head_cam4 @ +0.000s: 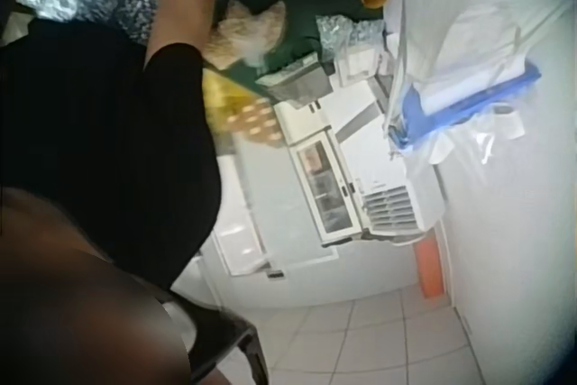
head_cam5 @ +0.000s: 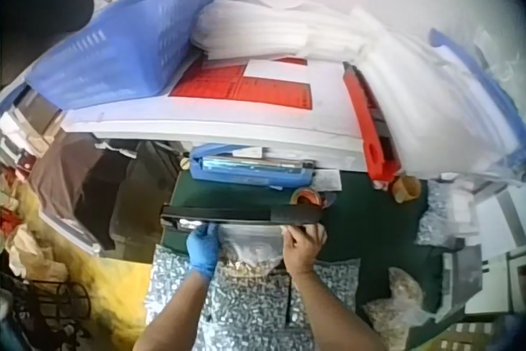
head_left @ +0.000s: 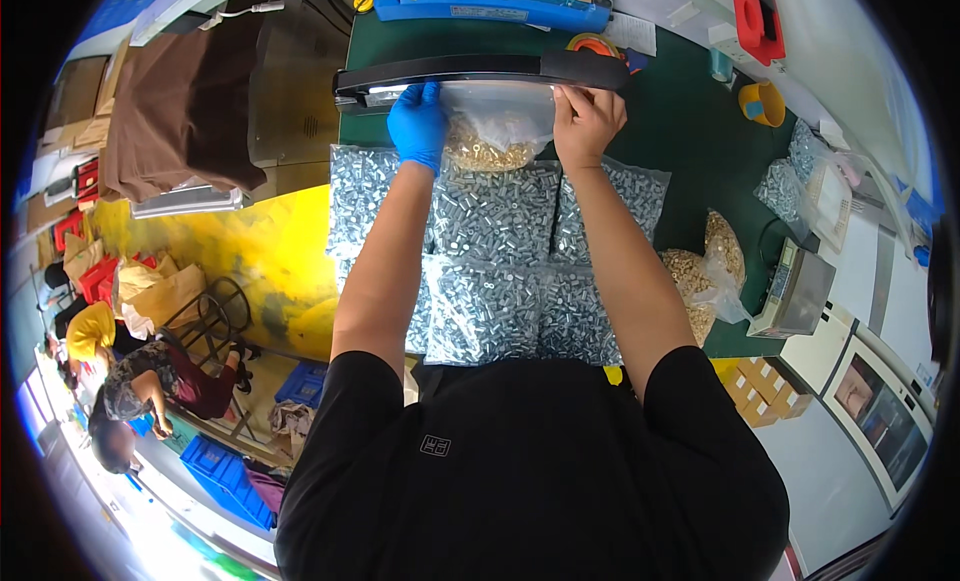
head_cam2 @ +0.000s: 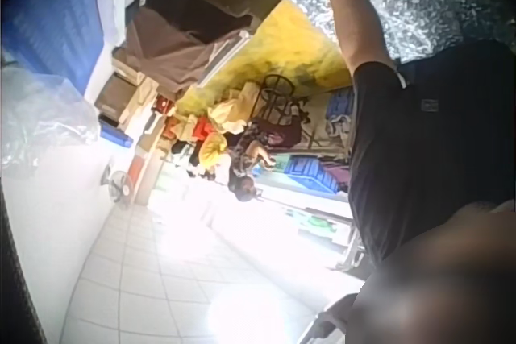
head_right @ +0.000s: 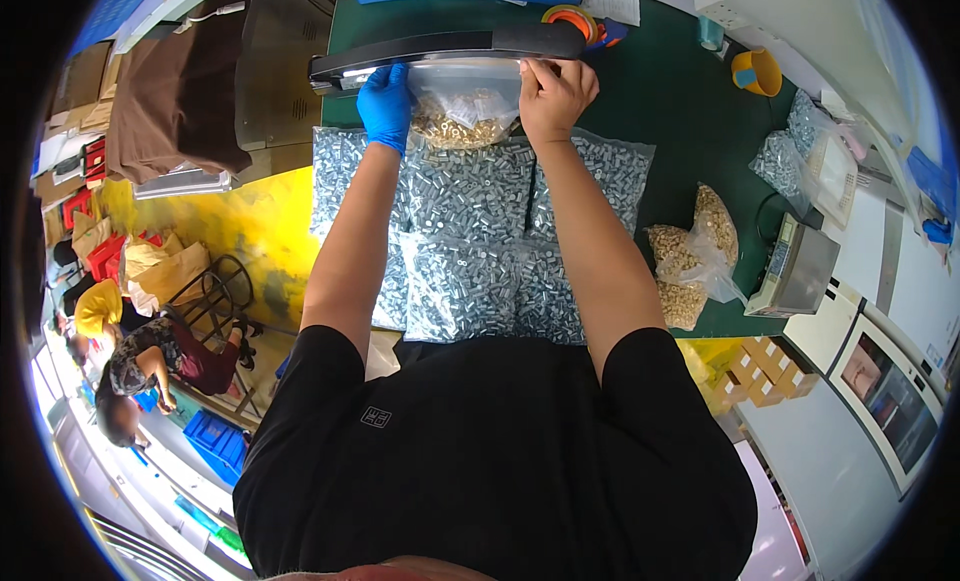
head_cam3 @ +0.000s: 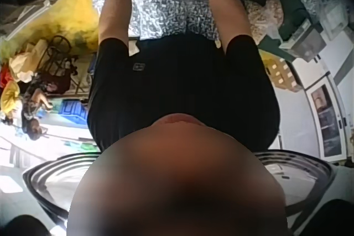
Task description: Applying labels to plastic bags and sealing them using a benchtop heat sealing machine.
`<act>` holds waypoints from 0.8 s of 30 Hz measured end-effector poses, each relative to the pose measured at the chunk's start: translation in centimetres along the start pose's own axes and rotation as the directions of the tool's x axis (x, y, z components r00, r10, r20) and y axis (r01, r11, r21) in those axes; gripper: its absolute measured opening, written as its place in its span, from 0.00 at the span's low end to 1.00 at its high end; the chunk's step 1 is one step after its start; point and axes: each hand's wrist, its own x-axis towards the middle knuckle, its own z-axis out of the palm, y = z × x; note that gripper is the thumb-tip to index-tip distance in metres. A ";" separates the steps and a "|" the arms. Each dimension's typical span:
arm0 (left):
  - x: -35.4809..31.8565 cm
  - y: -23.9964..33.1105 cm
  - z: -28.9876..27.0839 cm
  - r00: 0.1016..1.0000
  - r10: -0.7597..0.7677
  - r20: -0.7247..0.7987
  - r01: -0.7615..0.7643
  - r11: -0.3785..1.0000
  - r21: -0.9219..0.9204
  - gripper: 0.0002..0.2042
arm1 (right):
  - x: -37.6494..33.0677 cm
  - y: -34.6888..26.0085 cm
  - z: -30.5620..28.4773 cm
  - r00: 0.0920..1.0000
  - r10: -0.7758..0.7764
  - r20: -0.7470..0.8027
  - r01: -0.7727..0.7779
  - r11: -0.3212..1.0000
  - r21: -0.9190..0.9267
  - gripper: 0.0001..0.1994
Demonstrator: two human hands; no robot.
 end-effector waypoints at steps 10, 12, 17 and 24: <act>-0.5 3.4 0.4 0.991 -0.087 -0.102 0.103 0.983 0.153 0.17 | 0.8 1.1 1.6 0.999 -0.022 0.042 0.022 1.000 0.007 0.05; -0.1 2.9 0.5 0.990 -0.033 -0.136 0.071 0.957 0.282 0.19 | 0.7 1.0 1.7 0.998 0.004 0.065 -0.004 1.000 -0.010 0.05; 1.1 2.1 0.5 0.980 -0.133 -0.151 0.174 0.936 0.306 0.22 | 1.7 1.1 2.1 0.997 0.024 -0.074 -0.031 0.994 -0.103 0.06; 1.3 2.0 -0.6 0.986 -0.120 -0.114 0.149 0.945 0.292 0.21 | 2.2 4.3 2.2 0.979 0.067 0.191 -0.095 0.985 0.142 0.10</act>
